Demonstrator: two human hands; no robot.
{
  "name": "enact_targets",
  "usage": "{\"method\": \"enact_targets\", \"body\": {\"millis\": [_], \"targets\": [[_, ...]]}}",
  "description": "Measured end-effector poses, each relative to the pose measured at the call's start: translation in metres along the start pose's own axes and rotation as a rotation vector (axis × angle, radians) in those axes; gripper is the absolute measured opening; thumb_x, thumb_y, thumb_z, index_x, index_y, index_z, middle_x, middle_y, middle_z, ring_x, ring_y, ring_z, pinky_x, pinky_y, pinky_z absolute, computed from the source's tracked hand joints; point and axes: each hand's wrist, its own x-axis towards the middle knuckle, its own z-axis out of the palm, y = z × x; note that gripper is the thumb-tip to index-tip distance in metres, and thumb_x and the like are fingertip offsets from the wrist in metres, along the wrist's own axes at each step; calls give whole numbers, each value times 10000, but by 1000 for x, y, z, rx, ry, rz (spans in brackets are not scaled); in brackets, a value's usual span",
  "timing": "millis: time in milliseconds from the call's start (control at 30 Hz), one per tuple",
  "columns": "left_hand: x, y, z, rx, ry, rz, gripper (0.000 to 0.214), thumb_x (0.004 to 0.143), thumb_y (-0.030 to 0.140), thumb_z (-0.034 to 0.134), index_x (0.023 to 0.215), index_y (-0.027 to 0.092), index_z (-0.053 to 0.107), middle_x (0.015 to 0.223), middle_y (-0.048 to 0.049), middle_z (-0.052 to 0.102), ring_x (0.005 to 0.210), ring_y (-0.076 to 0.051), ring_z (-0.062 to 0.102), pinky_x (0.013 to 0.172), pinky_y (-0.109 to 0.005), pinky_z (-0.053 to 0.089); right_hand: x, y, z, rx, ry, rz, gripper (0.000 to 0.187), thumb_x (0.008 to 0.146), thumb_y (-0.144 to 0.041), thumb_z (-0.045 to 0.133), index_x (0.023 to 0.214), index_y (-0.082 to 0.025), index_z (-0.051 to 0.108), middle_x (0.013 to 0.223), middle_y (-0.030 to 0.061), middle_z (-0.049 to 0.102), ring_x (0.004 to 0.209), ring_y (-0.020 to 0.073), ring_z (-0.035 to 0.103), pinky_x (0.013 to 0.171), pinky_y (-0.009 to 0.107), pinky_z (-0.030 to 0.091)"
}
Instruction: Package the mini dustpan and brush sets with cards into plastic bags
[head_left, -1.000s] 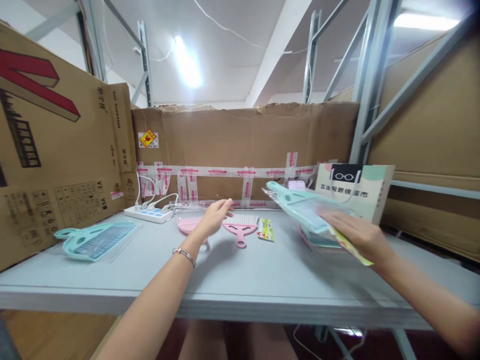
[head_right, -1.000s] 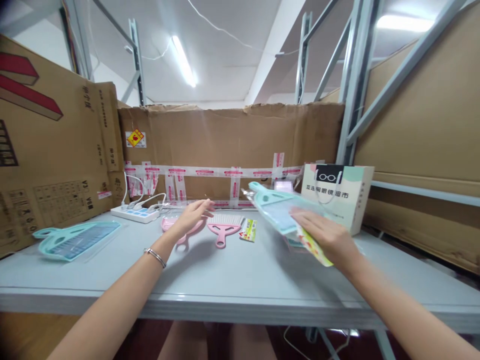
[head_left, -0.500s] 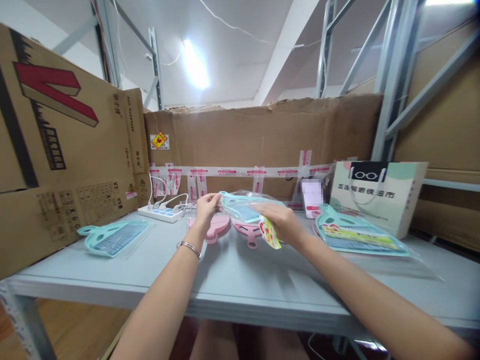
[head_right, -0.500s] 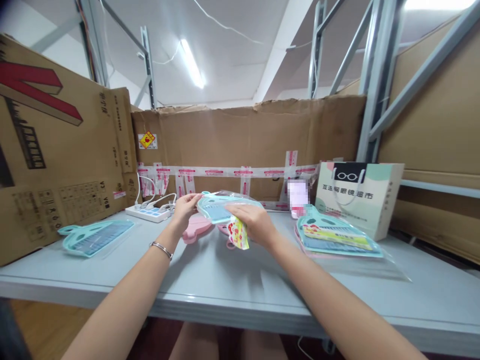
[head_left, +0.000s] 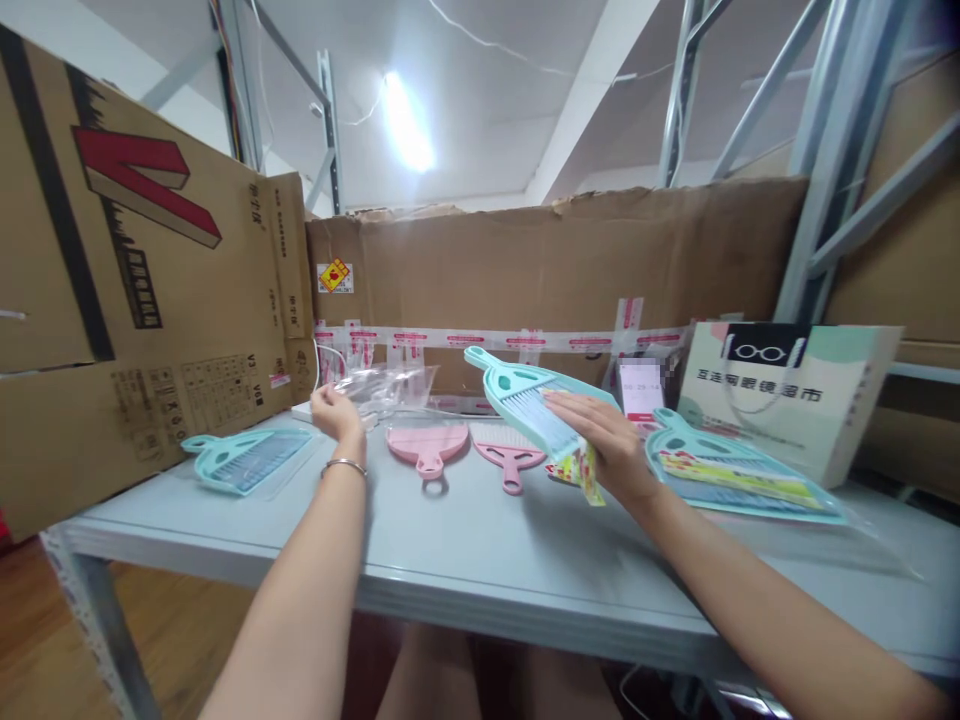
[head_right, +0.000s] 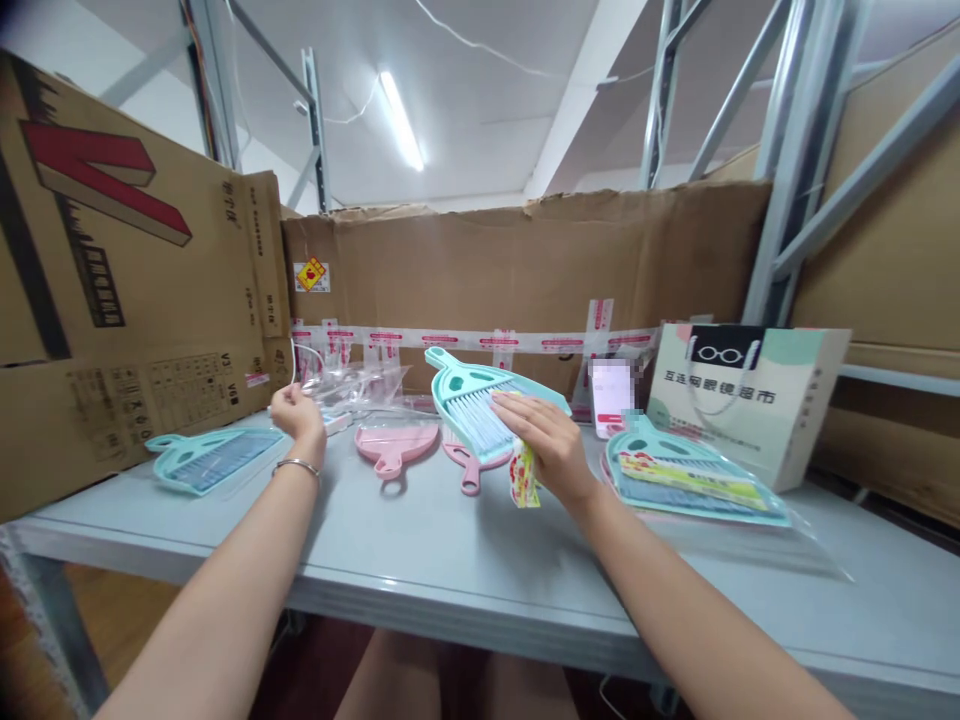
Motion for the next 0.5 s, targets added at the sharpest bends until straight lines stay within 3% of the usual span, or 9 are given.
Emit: {"method": "enact_targets", "body": {"millis": [100,167,200,267,300,367,433,500], "targets": [[10,-14,-13,164,63,-137,379,821,159,355,1178,167,484,1267,-172,482,1170,-274,478,941,-444,385,-2,2,5,-37,-61,-20,344,892,-180,392,1173,-225,586,1128,75,651,1094,190,582,914,391,482],[6,-8,-17,246,69,-141,601,776,143,433,1355,148,270,1455,-220,189,1329,-347,251,1007,-567,257,-3,2,9,-62,-92,-33,344,891,-184,391,1171,-223,588,1127,77,651,1086,185,587,908,381,484],[0,0,-18,256,42,-78,715,757,134,462,1397,118,144,1483,-236,50,1372,-364,101,1026,-608,177,-3,1,10,-74,-100,-35,344,894,-189,386,1169,-223,590,1124,77,652,1081,183,591,905,377,485],[-19,23,-18,187,-101,154,729,773,162,471,1408,115,115,1492,-212,44,1384,-344,11,1049,-591,160,-3,1,13,-95,-104,-38,342,901,-202,375,1163,-221,594,1121,80,654,1076,181,593,900,375,486],[-31,36,-16,87,-244,212,643,809,203,449,1394,136,190,1482,-194,132,1383,-319,86,1058,-537,217,-3,0,13,-101,-101,-42,340,903,-207,375,1163,-219,594,1123,81,652,1080,182,591,899,375,486],[-60,58,-12,-154,-707,143,449,874,326,370,1284,145,399,1383,-179,362,1308,-281,316,1008,-438,354,-4,1,15,-103,-86,-61,337,902,-200,382,1168,-210,589,1134,85,646,1095,184,581,900,377,481],[-89,69,-7,-207,-989,96,437,860,467,372,1027,131,596,1046,-162,615,995,-257,589,795,-375,503,-5,1,17,-95,-81,-81,333,895,-185,403,1175,-206,582,1142,85,642,1109,186,572,907,380,475],[-110,70,-2,-391,-1441,-66,417,815,497,456,957,135,608,907,-123,644,839,-211,620,701,-329,515,-6,1,21,-86,-117,-89,327,887,-176,429,1173,-214,583,1155,80,636,1122,185,562,918,381,468]]}}
